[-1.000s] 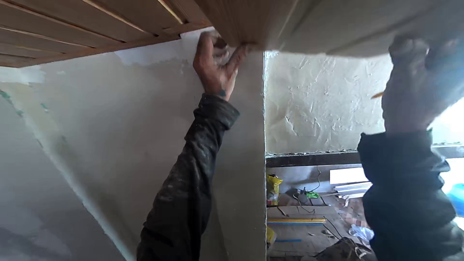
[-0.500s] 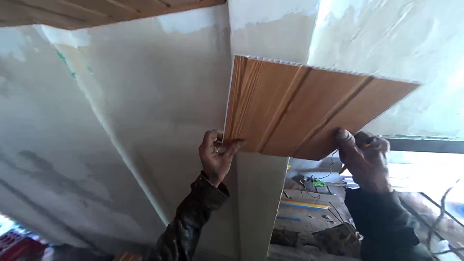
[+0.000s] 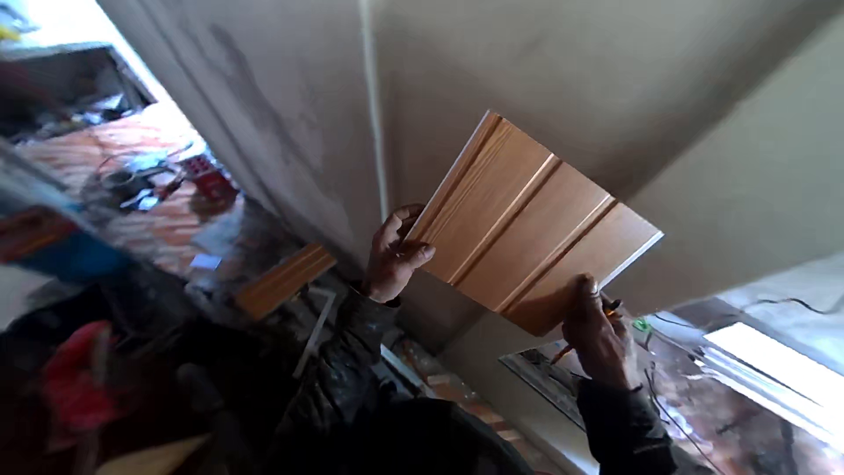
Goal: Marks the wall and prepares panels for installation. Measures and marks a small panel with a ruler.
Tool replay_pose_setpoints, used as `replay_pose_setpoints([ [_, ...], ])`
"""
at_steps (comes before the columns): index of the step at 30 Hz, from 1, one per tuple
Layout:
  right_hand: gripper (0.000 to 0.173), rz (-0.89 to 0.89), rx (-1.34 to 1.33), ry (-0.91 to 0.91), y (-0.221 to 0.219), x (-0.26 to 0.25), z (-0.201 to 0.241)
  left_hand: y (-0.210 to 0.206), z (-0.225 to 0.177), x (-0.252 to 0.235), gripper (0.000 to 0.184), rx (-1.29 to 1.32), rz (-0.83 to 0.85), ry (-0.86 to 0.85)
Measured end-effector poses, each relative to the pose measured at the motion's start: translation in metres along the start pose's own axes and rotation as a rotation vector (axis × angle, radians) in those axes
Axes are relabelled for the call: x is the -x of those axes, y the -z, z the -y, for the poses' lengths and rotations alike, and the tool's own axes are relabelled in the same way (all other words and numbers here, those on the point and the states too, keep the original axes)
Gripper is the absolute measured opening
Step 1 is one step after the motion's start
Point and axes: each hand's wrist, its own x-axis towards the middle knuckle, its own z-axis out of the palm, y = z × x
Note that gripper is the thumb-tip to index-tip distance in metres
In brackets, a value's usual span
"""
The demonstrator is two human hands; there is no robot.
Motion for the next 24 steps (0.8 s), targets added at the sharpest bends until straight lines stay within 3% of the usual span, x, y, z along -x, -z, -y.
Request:
replay_pose_setpoints([
  [6,0.052,0.218,-0.184,-0.403,-0.107,0.022,-0.066,0.080,0.008,0.055,0.055,0.351,-0.303,0.094],
  [11,0.056,0.325,-0.181,-0.536,-0.169,0.036,-0.108,0.111,0.026,0.095,0.064,0.204,-0.540,0.275],
  [17,0.057,0.376,-0.143,-0.651,-0.210,0.051,-0.130,0.123,0.057,0.126,0.050,0.166,-0.726,0.399],
  [20,0.058,0.471,0.070,-0.612,-0.206,0.045,-0.143,0.127,0.073,0.137,0.034,0.136,-0.857,0.392],
  [24,0.041,0.786,0.645,-0.286,-0.174,0.019,-0.184,0.142,0.099,0.164,0.045,-0.004,-1.011,0.478],
])
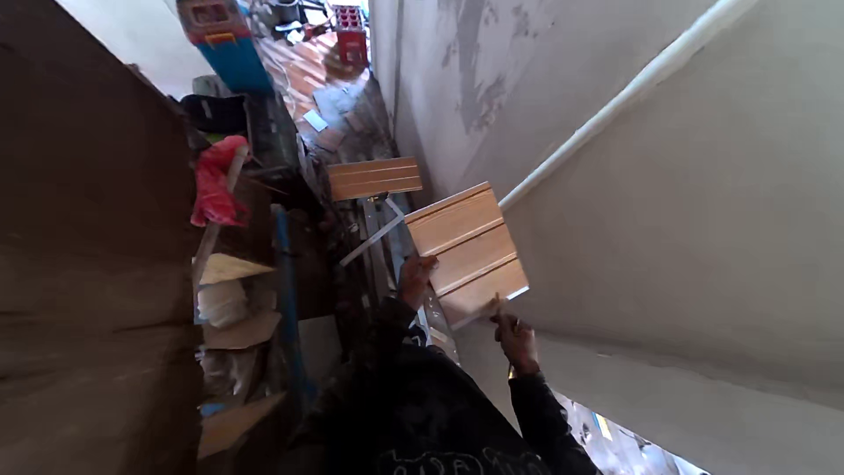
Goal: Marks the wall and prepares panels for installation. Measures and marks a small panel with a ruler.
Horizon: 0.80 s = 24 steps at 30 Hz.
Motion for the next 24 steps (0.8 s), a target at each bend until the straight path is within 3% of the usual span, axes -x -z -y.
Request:
replay_pose_setpoints([
  [5,0.046,0.612,0.460,-0.043,-0.010,-0.008,-0.085,0.042,0.019,0.001,0.031,-0.037,-0.272,0.071],
  [8,0.046,0.787,0.498,0.060,-0.041,0.001,-0.133,0.074,0.033,-0.003,0.031,-0.095,-0.334,0.118],
  [13,0.054,0.937,0.671,0.020,-0.068,-0.020,-0.113,0.112,0.038,-0.024,0.030,-0.057,-0.388,0.164],
  [18,0.045,1.058,0.883,-0.097,-0.099,-0.051,-0.080,0.127,0.034,-0.066,0.029,0.029,-0.436,0.204],
  [24,0.045,1.103,0.743,-0.121,-0.106,-0.089,-0.034,0.155,0.036,-0.144,0.033,-0.009,-0.495,0.301],
])
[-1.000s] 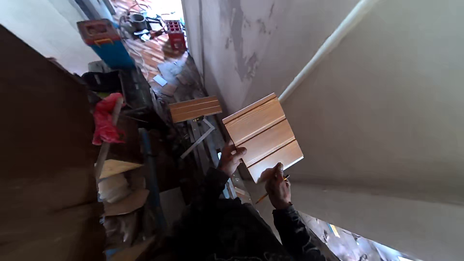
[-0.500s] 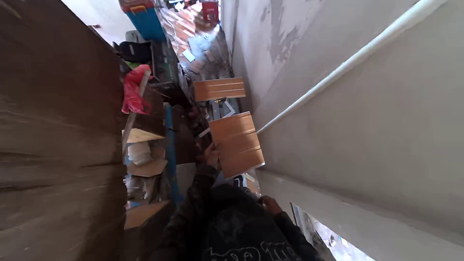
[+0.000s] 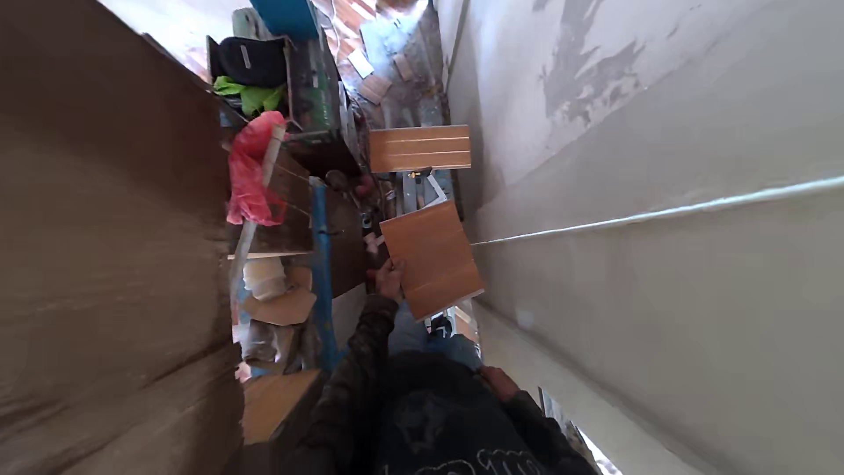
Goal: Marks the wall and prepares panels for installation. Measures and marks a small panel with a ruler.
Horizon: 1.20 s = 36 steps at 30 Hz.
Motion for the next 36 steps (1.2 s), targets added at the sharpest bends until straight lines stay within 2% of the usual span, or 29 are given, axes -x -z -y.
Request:
replay_pose_setpoints([
  [3,0.042,-0.006,-0.046,0.072,0.014,0.019,0.007,-0.006,-0.001,-0.047,0.037,-0.125,-0.065,0.053],
  [6,0.040,0.133,-0.080,0.066,0.033,0.037,0.022,-0.013,0.008,-0.094,0.037,-0.291,-0.091,0.117],
  [9,0.038,0.265,-0.110,0.086,0.060,0.038,0.046,-0.020,0.021,-0.136,0.035,-0.484,-0.035,0.173],
  [10,0.036,0.325,-0.066,0.022,0.084,0.032,0.071,-0.025,0.028,-0.156,0.035,-0.526,-0.026,0.176],
  [12,0.041,0.605,0.105,-0.279,0.139,0.000,0.130,-0.030,0.054,-0.199,0.033,-0.570,0.008,0.191],
  [14,0.034,0.253,-0.102,0.147,0.130,-0.065,0.037,-0.037,0.084,-0.251,0.032,-0.574,0.035,0.195],
  [15,0.032,0.131,-0.199,0.183,0.135,-0.105,0.001,-0.039,0.098,-0.277,0.032,-0.576,0.050,0.194],
  [16,0.030,-0.005,-0.248,0.147,0.151,-0.144,-0.015,-0.039,0.112,-0.304,0.033,-0.583,0.071,0.186],
  [19,0.030,-0.460,-0.175,0.076,0.238,-0.262,-0.024,-0.035,0.174,-0.397,0.037,-0.570,0.139,0.145],
  [21,0.033,-0.654,-0.052,0.097,0.290,-0.358,-0.035,-0.030,0.222,-0.457,0.039,-0.563,0.179,0.155],
  [23,0.034,-0.778,0.031,0.187,0.328,-0.463,-0.044,-0.029,0.258,-0.496,0.039,-0.555,0.197,0.211],
  [26,0.032,-0.776,0.144,0.368,0.358,-0.601,-0.023,-0.018,0.308,-0.540,0.037,-0.581,0.238,0.257],
  [28,0.032,-0.688,0.378,0.395,0.360,-0.664,0.008,-0.001,0.351,-0.564,0.034,-0.600,0.297,0.232],
  [29,0.033,-0.540,0.521,0.269,0.360,-0.675,0.041,0.004,0.367,-0.572,0.032,-0.580,0.304,0.226],
  [30,0.044,-0.141,0.658,-0.003,0.371,-0.683,0.091,0.008,0.380,-0.577,0.032,-0.556,0.297,0.234],
  [31,0.036,-0.378,0.687,0.288,0.352,-0.730,0.069,0.009,0.386,-0.581,0.035,-0.542,0.289,0.235],
  [32,0.035,-0.429,0.709,0.450,0.348,-0.774,0.061,0.008,0.387,-0.584,0.036,-0.536,0.280,0.232],
  [34,0.043,-0.308,0.787,0.481,0.347,-0.824,0.068,0.008,0.393,-0.588,0.033,-0.555,0.255,0.200],
  [36,0.050,-0.287,0.820,0.438,0.346,-0.839,0.076,0.008,0.399,-0.591,0.032,-0.624,0.240,0.145],
])
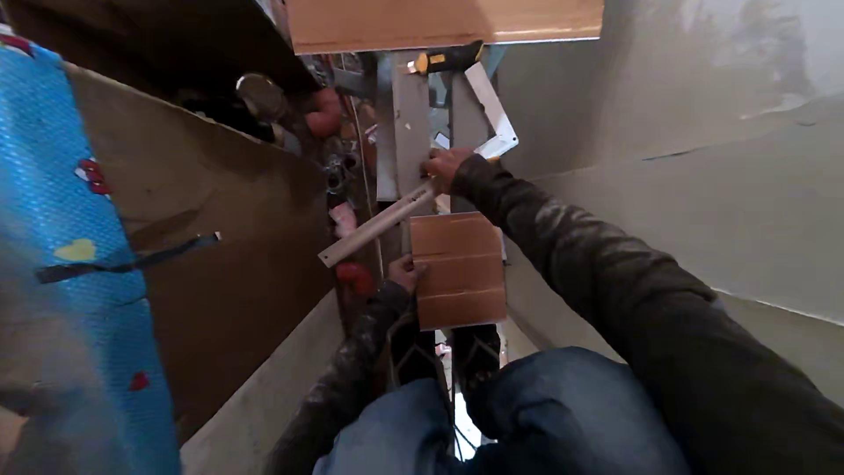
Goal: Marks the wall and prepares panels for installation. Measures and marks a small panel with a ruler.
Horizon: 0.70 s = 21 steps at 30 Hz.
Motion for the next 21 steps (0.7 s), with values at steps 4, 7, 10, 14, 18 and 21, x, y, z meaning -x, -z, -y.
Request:
replay_pose_setpoints([
  [4,0.062,0.077,0.125,-0.056,0.003,-0.005,-0.002,-0.010,0.017,-0.010,0.047,-0.351,-0.096,-0.108],
  [7,0.053,0.094,0.158,-0.056,0.001,-0.008,-0.006,-0.007,0.004,0.002,0.057,-0.527,-0.132,-0.044],
  [10,0.043,0.093,0.190,-0.012,0.020,0.008,0.010,0.004,-0.015,0.020,0.065,-0.644,-0.124,0.078],
  [14,0.039,-0.017,0.152,0.133,0.059,0.050,0.043,0.037,-0.028,0.048,0.061,-0.304,-0.401,-0.286],
  [18,0.036,-0.330,-0.109,0.349,0.064,0.100,0.075,0.077,-0.113,0.097,0.046,0.397,-0.507,-0.672],
  [21,0.035,-0.619,-0.405,0.384,0.050,0.138,0.120,0.096,-0.177,0.143,0.043,0.555,-0.532,-0.702],
])
